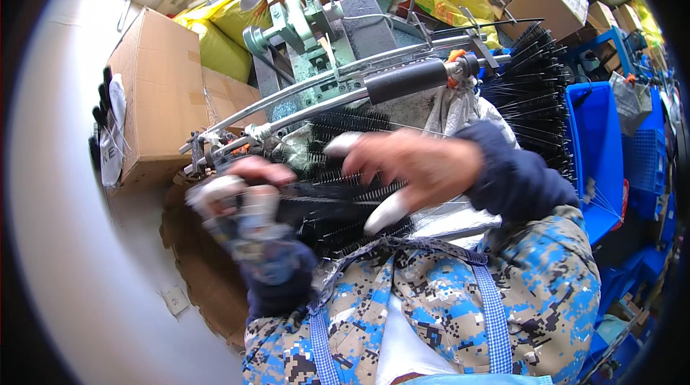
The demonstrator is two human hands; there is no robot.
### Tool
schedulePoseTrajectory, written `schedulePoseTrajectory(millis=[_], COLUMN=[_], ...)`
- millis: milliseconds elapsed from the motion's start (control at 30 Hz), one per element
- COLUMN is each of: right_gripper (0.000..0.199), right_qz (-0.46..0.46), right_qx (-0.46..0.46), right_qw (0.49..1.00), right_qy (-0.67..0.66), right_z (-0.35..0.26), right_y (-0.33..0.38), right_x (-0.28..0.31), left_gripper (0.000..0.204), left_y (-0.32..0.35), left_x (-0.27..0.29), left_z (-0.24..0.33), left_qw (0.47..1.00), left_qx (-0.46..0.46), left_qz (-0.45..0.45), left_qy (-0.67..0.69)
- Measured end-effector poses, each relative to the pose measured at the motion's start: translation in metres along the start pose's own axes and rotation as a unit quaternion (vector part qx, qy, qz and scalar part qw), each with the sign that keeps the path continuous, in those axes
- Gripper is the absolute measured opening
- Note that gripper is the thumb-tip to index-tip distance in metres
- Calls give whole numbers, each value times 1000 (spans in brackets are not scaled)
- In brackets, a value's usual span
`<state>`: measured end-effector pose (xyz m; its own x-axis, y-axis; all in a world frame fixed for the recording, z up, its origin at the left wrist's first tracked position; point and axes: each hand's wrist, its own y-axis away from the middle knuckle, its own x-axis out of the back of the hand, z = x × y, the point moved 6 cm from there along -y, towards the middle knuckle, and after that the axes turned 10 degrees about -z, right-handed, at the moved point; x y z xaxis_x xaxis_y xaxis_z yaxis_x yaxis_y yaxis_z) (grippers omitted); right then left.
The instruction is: Operating a specialized machine to wind bristles onto handles in a factory setting.
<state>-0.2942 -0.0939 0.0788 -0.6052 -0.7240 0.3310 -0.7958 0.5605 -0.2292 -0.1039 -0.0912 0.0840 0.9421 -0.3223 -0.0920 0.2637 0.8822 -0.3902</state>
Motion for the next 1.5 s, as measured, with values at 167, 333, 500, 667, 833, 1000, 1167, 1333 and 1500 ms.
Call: schedulePoseTrajectory(millis=[167, 333, 500, 667, 833, 1000, 1167, 1333, 1500], right_gripper=[28, 16, 19, 18, 18, 17, 15, 14, 18], right_qz=[28, 85, -11, 6, 17, 5, 10, 41, 53], right_qx=[9, -254, -378, -371, -319, -330, -325, -265, -296], right_qw=[999, 784, 761, 749, 749, 752, 741, 741, 734], right_qy=[24, 560, 528, 548, 581, 570, 588, 616, 609], right_z=[3, 75, 143, 145, 146, 139, 150, 153, 162], right_y=[-21, -35, -53, -53, -58, -65, -49, -63, -66], right_x=[13, 102, 112, 112, 108, 102, 108, 111, 123], left_gripper=[51, 75, 87, 80, 63, 57, 42, 62, 48], left_y=[3, 52, 41, 55, 69, 64, 24, 34, 29], left_x=[10, 156, 119, 124, 133, 107, 48, 39, 44], left_z=[8, -65, -78, -69, -57, -5, 70, 128, 113], left_qw=[972, 832, 749, 746, 867, 861, 790, 870, 919], left_qx=[-37, 243, 249, 251, 194, 198, -61, -252, -226], left_qz=[7, 139, 58, 62, 130, 154, 161, 145, 246], left_qy=[-231, -478, -612, -614, -441, -442, -588, -398, -207])
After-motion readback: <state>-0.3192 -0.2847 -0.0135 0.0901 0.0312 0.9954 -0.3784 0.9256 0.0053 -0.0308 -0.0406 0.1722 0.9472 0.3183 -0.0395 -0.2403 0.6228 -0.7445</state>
